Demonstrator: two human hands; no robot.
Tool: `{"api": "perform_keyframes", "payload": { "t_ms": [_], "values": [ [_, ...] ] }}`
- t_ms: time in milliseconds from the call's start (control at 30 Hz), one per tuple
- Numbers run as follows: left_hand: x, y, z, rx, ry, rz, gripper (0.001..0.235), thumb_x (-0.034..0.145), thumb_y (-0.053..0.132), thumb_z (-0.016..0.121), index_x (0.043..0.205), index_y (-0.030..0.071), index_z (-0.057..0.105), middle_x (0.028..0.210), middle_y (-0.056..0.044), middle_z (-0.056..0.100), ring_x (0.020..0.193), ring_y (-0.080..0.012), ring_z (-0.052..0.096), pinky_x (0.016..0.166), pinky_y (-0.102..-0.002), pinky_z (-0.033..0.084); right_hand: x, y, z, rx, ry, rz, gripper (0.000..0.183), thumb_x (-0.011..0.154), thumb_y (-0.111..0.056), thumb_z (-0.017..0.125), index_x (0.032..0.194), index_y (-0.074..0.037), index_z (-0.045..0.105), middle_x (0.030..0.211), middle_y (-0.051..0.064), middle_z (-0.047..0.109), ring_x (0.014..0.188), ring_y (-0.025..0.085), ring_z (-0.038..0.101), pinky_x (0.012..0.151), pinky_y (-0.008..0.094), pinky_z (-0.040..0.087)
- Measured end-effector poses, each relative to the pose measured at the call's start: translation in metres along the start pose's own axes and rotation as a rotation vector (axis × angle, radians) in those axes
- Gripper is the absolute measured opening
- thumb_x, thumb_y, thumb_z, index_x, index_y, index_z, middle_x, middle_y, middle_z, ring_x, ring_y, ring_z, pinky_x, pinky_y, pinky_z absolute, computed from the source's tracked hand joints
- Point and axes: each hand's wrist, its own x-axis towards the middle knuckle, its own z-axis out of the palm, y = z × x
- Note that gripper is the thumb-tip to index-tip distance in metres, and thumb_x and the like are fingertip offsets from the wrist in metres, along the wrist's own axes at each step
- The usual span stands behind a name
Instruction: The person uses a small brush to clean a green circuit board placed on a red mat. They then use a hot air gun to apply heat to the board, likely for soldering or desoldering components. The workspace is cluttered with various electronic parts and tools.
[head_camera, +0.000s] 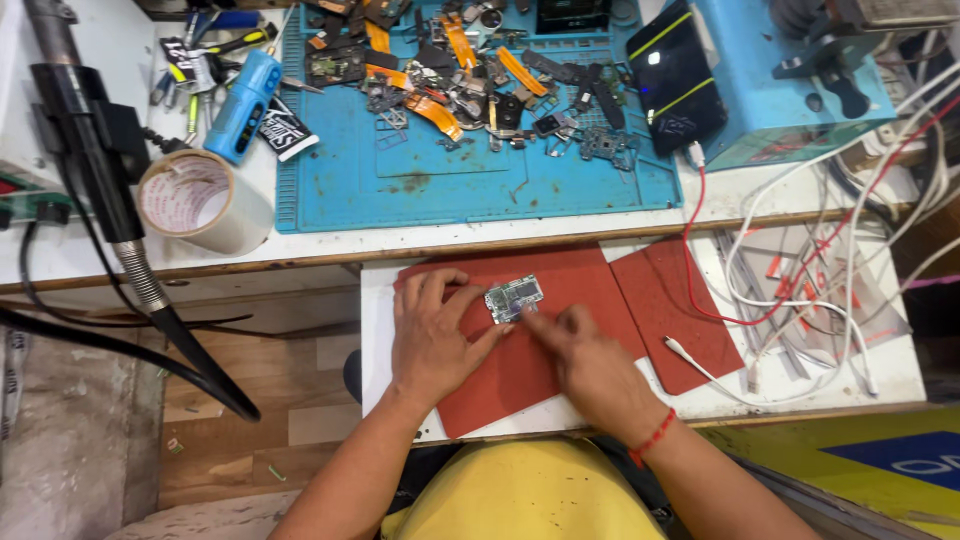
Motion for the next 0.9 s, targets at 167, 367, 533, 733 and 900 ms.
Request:
{"api": "perform_keyframes", "payload": {
  "t_ms": [167,367,533,733,900],
  "values": [
    [0.001,-0.003,0.002,0.007,0.001,0.011,0.048,0.07,0.043,0.089,0.107,0.014,0.076,0.119,-0.006,0.059,0.117,-0.0311,0.049,0.101,-0.048,0.038,0.007,0.001,-0.002,-0.095,0.094,-0.016,0.063,0.086,-0.002,0.054,0.146,-0.021,0.056,0.109,0.019,0.059,0.074,0.042,0.066,0.064,0.05,0.054],
    [-0.003,-0.008,0.006,0.004,-0.013,0.025,0.05,0.074,0.044,0.09,0.11,0.012,0.074,0.121,-0.005,0.059,0.118,-0.0299,0.05,0.102,-0.048,0.038,0.003,-0.001,-0.001,-0.082,0.091,0.036,0.055,0.092,-0.001,0.053,0.143,-0.02,0.06,0.105,0.017,0.06,0.074,0.038,0.066,0.065,0.049,0.055],
    [-0.005,-0.007,0.002,0.008,-0.02,0.017,0.048,0.074,0.043,0.09,0.108,0.013,0.075,0.12,-0.004,0.06,0.118,-0.0289,0.049,0.102,-0.048,0.038,-0.002,-0.005,0.001,-0.032,0.09,-0.031,0.058,0.088,0.001,0.056,0.143,-0.017,0.061,0.104,0.018,0.06,0.078,0.039,0.066,0.065,0.049,0.054],
    [-0.003,-0.008,0.001,0.005,-0.023,0.025,0.049,0.074,0.043,0.09,0.109,0.012,0.075,0.119,-0.004,0.059,0.118,-0.0293,0.049,0.102,-0.049,0.038,-0.001,-0.006,-0.003,-0.032,0.029,-0.03,0.063,0.085,0.004,0.055,0.143,-0.019,0.06,0.105,0.017,0.061,0.079,0.038,0.067,0.069,0.049,0.055],
    [-0.003,-0.011,0.004,-0.033,-0.022,0.017,0.051,0.075,0.044,0.091,0.111,0.011,0.073,0.122,-0.005,0.059,0.118,-0.0297,0.049,0.102,-0.048,0.039,-0.012,-0.008,-0.008,-0.009,0.031,0.008,0.067,0.083,0.007,0.052,0.145,-0.018,0.058,0.11,0.019,0.061,0.08,0.041,0.066,0.068,0.049,0.055]
  ]
}}
